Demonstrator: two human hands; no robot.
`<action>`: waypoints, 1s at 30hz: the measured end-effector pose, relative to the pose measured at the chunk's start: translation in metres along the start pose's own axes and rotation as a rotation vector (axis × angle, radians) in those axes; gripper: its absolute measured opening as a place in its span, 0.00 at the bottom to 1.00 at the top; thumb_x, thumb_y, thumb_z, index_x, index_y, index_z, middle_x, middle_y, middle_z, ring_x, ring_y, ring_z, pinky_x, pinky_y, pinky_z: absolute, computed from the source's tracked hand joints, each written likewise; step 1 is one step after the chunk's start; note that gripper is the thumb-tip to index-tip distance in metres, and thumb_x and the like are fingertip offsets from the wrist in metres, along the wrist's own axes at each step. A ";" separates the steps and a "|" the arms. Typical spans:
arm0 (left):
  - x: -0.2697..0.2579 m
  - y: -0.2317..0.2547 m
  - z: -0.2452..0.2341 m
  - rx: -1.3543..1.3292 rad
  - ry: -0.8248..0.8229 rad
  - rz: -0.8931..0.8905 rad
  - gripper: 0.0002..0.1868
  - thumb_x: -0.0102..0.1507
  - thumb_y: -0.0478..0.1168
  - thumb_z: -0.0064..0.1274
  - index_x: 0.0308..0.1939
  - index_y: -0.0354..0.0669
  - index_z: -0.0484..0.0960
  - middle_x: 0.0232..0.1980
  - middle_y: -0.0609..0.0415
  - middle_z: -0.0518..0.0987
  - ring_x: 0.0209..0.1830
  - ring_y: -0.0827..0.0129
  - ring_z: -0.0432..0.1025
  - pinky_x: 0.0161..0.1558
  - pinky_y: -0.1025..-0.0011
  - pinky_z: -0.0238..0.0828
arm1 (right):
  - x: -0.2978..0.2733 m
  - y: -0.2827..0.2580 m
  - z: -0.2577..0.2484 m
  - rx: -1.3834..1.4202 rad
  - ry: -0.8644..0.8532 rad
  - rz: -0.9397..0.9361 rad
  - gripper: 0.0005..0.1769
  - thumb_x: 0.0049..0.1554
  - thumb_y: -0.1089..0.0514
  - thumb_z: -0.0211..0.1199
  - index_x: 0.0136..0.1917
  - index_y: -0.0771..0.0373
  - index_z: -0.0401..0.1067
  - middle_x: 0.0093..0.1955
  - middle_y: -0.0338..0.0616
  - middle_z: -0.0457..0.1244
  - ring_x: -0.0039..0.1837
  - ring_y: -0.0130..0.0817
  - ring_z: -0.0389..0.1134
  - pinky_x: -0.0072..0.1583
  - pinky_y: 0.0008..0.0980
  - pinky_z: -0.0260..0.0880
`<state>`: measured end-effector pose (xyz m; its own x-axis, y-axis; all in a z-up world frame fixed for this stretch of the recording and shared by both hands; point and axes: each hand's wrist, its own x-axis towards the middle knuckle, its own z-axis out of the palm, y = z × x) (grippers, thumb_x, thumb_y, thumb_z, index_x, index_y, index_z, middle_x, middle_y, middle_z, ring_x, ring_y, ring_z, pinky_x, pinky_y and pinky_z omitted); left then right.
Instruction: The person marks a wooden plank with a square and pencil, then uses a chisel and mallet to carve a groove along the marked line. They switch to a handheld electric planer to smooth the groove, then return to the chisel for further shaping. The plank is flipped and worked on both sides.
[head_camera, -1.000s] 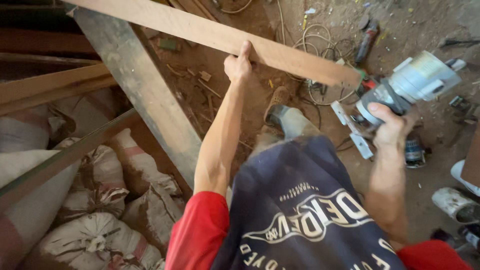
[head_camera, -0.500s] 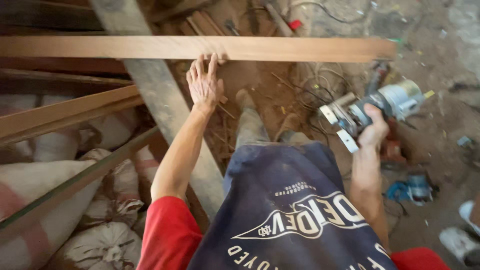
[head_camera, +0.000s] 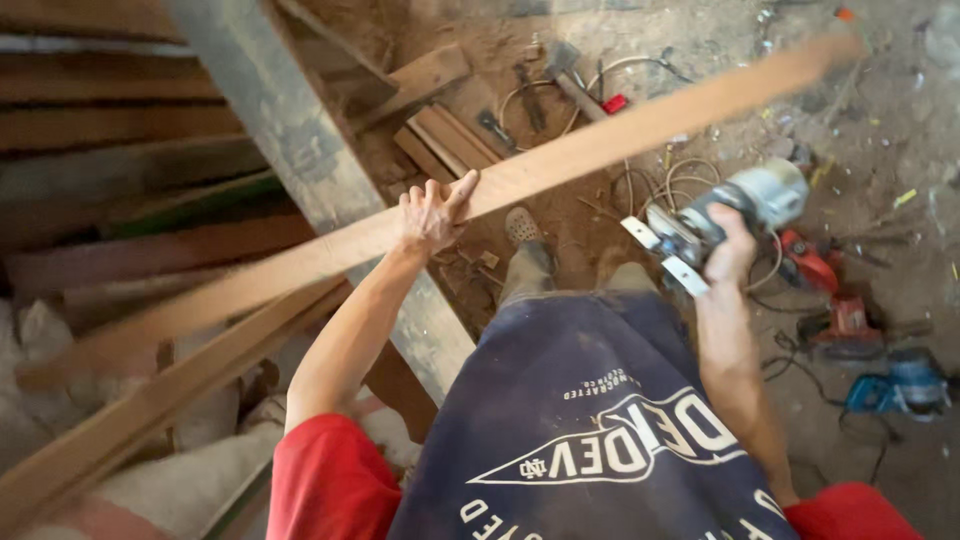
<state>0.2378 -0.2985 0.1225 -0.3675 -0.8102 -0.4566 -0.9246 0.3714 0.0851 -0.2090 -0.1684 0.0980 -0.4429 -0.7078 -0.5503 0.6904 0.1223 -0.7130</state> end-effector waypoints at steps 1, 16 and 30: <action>0.012 0.006 -0.001 0.010 -0.002 -0.010 0.50 0.61 0.53 0.59 0.80 0.84 0.44 0.60 0.40 0.72 0.55 0.41 0.70 0.54 0.45 0.67 | 0.002 0.005 0.013 0.002 0.002 0.042 0.11 0.56 0.57 0.65 0.50 0.63 0.72 0.44 0.42 0.66 0.45 0.39 0.70 0.52 0.37 0.75; 0.197 0.177 -0.001 -0.175 -0.180 0.084 0.56 0.58 0.66 0.59 0.82 0.68 0.41 0.56 0.42 0.81 0.52 0.50 0.79 0.53 0.54 0.76 | 0.013 -0.004 0.028 -0.070 0.049 -0.035 0.10 0.54 0.59 0.65 0.49 0.63 0.74 0.42 0.42 0.67 0.42 0.34 0.70 0.47 0.34 0.74; 0.081 0.185 -0.033 -0.595 -0.188 -0.217 0.52 0.59 0.65 0.55 0.82 0.63 0.48 0.55 0.36 0.82 0.55 0.42 0.76 0.55 0.50 0.73 | 0.044 -0.035 -0.001 -0.138 0.200 -0.074 0.17 0.50 0.60 0.69 0.53 0.65 0.76 0.46 0.40 0.69 0.45 0.32 0.71 0.50 0.32 0.74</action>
<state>0.0339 -0.3104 0.1306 -0.1929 -0.7255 -0.6606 -0.8934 -0.1486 0.4240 -0.2530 -0.2025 0.0980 -0.6028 -0.5687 -0.5597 0.5733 0.1792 -0.7995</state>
